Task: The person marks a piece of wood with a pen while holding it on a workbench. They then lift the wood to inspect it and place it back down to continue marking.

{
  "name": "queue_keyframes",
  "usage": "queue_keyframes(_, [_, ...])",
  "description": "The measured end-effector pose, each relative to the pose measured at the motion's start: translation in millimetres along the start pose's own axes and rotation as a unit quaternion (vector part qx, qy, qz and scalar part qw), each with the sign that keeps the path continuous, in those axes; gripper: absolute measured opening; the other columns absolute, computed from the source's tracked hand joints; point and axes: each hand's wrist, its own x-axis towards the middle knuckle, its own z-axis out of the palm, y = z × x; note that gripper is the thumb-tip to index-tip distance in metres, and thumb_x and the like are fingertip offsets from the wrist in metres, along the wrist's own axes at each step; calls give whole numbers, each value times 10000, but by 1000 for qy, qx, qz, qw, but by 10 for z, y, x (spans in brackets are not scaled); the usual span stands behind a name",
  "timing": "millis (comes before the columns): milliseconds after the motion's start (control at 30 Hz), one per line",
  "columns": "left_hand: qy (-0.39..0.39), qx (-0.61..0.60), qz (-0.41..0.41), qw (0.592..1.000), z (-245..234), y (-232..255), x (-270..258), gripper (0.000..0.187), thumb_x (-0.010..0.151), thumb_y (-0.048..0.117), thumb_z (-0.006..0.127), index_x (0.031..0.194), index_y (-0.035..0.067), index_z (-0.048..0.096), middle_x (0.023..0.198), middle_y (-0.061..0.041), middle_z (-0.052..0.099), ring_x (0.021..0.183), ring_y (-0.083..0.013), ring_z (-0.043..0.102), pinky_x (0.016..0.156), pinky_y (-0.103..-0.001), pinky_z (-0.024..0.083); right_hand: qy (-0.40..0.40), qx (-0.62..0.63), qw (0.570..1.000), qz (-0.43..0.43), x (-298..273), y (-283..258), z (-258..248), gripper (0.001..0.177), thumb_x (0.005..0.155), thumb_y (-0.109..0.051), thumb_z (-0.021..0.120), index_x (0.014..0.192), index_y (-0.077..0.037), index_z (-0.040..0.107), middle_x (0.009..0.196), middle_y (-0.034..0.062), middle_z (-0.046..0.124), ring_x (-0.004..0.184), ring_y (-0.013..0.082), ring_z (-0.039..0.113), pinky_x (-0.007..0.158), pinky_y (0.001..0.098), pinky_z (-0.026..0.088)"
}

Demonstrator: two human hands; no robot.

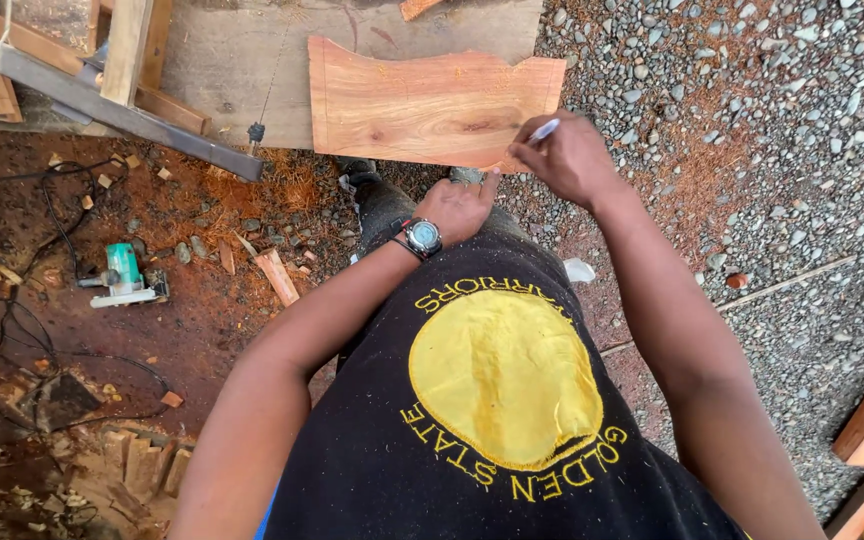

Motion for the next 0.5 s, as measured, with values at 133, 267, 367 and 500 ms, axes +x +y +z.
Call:
queue_keyframes(133, [77, -108, -7, 991, -252, -278, 201, 260, 1149, 174, 654, 1398, 153, 727, 1140, -72, 647, 798, -479, 842, 750, -630, 671, 112, 87, 989, 29, -271, 341, -105, 145, 1181, -271, 882, 1191, -137, 937, 1106, 229, 889, 1088, 449, 860, 946, 592, 662])
queue_keyframes(267, [202, -126, -13, 971, -386, -680, 390, 116, 1121, 227, 767, 1231, 255, 747, 1086, 19, 668, 959, -366, 838, 877, -549, 680, 250, 140, 954, 89, -828, 758, 13, 237, 1333, -309, 847, 1215, -110, 899, 959, 131, 839, 885, 287, 775, 840, 456, 627])
queue_keyframes(367, [254, -208, -124, 937, -928, -1114, 626, 135, 1087, 146, 820, 1125, 246, 737, 1028, 20, 742, 937, -255, 771, 818, -412, 661, 303, 201, 917, 166, -1141, 1005, 314, 454, 1396, -410, 675, 1143, -69, 837, 963, 125, 810, 791, 235, 727, 726, 396, 609])
queue_keyframes(500, [317, -215, -241, 892, -1166, -1823, 916, 289, 1097, 230, 927, 951, 232, 678, 963, 27, 758, 860, -150, 723, 741, -313, 633, 308, 357, 838, 274, -1462, 1027, 750, 431, 1374, -433, 533, 1221, -78, 724, 1093, 83, 806, 885, 176, 762, 789, 331, 680])
